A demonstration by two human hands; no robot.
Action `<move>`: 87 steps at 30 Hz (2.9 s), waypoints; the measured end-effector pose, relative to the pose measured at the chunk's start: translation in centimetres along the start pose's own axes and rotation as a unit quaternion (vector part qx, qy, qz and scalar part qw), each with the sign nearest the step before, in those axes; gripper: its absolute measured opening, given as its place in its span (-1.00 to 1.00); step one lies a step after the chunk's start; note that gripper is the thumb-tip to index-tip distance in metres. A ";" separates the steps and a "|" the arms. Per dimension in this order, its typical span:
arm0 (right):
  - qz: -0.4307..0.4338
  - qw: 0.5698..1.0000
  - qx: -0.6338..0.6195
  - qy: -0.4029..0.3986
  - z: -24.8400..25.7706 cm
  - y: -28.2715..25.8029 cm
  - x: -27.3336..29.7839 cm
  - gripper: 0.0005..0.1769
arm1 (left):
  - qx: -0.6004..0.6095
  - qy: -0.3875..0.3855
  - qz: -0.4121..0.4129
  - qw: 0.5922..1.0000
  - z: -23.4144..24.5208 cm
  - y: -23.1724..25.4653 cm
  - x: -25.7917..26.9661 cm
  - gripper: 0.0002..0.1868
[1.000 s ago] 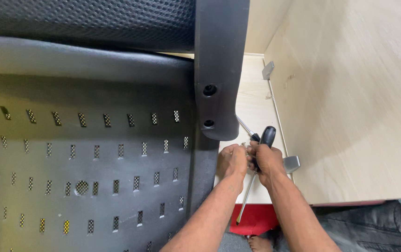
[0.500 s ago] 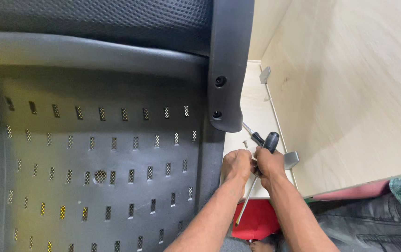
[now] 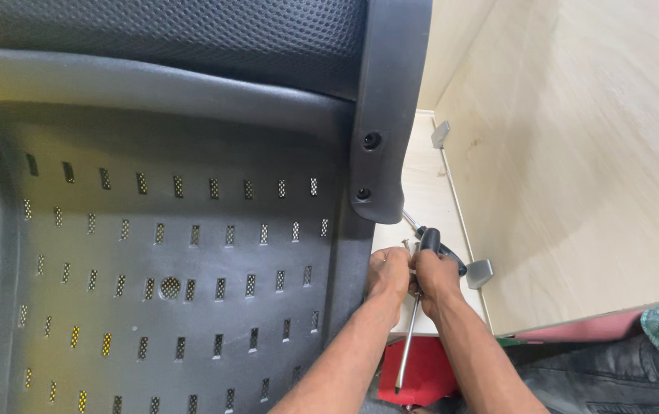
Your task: The person uses a screwdriver to tighten screws into the back frame of a black office chair. They work on multiple screw holes along the side and top edges of the chair back, securing the frame components together.
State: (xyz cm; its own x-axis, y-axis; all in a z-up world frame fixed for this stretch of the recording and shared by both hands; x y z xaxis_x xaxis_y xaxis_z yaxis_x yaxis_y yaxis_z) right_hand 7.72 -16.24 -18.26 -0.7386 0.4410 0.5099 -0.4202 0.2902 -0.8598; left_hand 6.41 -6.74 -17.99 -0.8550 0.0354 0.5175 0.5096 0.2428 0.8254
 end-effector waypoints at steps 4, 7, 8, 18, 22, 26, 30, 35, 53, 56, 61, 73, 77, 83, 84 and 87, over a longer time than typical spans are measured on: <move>-0.008 0.999 -0.003 -0.039 0.1 0.1 -0.6 -0.83 | -0.031 -0.001 -0.005 1.000 0.1 0.4 0.1 -0.71; 0.018 0.999 -0.013 -0.044 0.0 0.0 -0.5 -0.83 | -0.056 0.007 0.008 0.998 0.0 1.1 0.7 -0.69; 0.032 0.999 -0.017 -0.041 0.0 -0.1 -0.3 -0.83 | -0.061 0.005 0.007 0.998 0.0 1.3 0.9 -0.67; 0.196 0.978 -0.076 0.008 -0.7 -4.1 5.0 -0.80 | -0.032 -0.088 -0.066 0.993 -0.3 3.8 4.1 -0.54; 0.260 0.961 -0.092 0.028 -1.8 -5.8 8.4 -0.84 | -0.025 -0.175 -0.105 0.979 1.6 5.9 6.0 -0.56; 0.379 0.922 -0.082 0.019 -3.5 -6.7 12.1 -0.86 | -0.018 -0.224 -0.148 0.963 4.5 8.1 8.1 -0.58; 0.447 0.893 -0.032 0.031 -5.4 -7.4 15.8 -0.87 | -0.023 -0.235 -0.163 0.958 7.1 9.5 9.9 -0.61; 0.504 0.863 -0.024 0.017 -8.5 -7.9 20.2 -0.86 | -0.021 -0.224 -0.180 0.958 10.4 11.2 11.9 -0.61; 0.555 0.816 -0.017 -0.161 -18.2 -4.6 31.2 -0.93 | -0.007 -0.197 -0.226 0.954 24.0 15.8 17.1 -0.66; 0.568 0.805 0.028 -0.169 -19.6 -4.5 32.1 -0.92 | -0.002 -0.182 -0.232 0.955 25.9 16.1 17.1 -0.64; 0.566 0.783 0.019 -0.256 -21.1 -4.6 33.6 -0.93 | 0.002 -0.153 -0.219 0.964 28.3 16.5 17.2 -0.61; 0.590 0.699 -0.019 -0.404 -24.5 -2.9 37.3 -0.88 | 0.030 -0.102 -0.226 0.968 34.5 18.2 18.6 -0.74; 0.612 0.686 -0.018 -0.393 -26.9 -1.4 39.2 -0.81 | 0.052 -0.129 -0.232 0.963 36.9 18.5 17.2 -0.81; 0.644 0.676 -0.016 -0.358 -29.8 1.5 42.8 -0.91 | 0.096 -0.223 -0.218 0.945 40.9 18.2 16.3 -0.84; 0.637 0.684 -0.007 -0.355 -30.0 1.9 43.2 -0.91 | 0.115 -0.240 -0.205 0.942 41.3 18.3 16.1 -0.82; 0.625 0.703 0.015 -0.340 -30.7 2.7 44.6 -0.91 | 0.089 -0.176 -0.182 0.963 42.6 18.7 16.2 -0.84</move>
State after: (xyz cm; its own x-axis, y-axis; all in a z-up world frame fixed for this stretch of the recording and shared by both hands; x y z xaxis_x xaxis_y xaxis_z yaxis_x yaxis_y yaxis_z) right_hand -10.17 30.27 3.06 -0.6178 -0.1751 -0.7666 0.7770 0.0144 -0.6294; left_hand -1.98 39.65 -3.80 -0.9694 0.2363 0.0663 0.1722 0.4624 0.8698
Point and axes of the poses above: each hand's wrist, its own x-axis away from the middle knuckle, its own z-axis out of the back of the hand, y = z × x, the point moved 1 cm from there along -x, towards the middle knuckle, and after that the axes turned 11 degrees about -x, right-handed, at the moved point
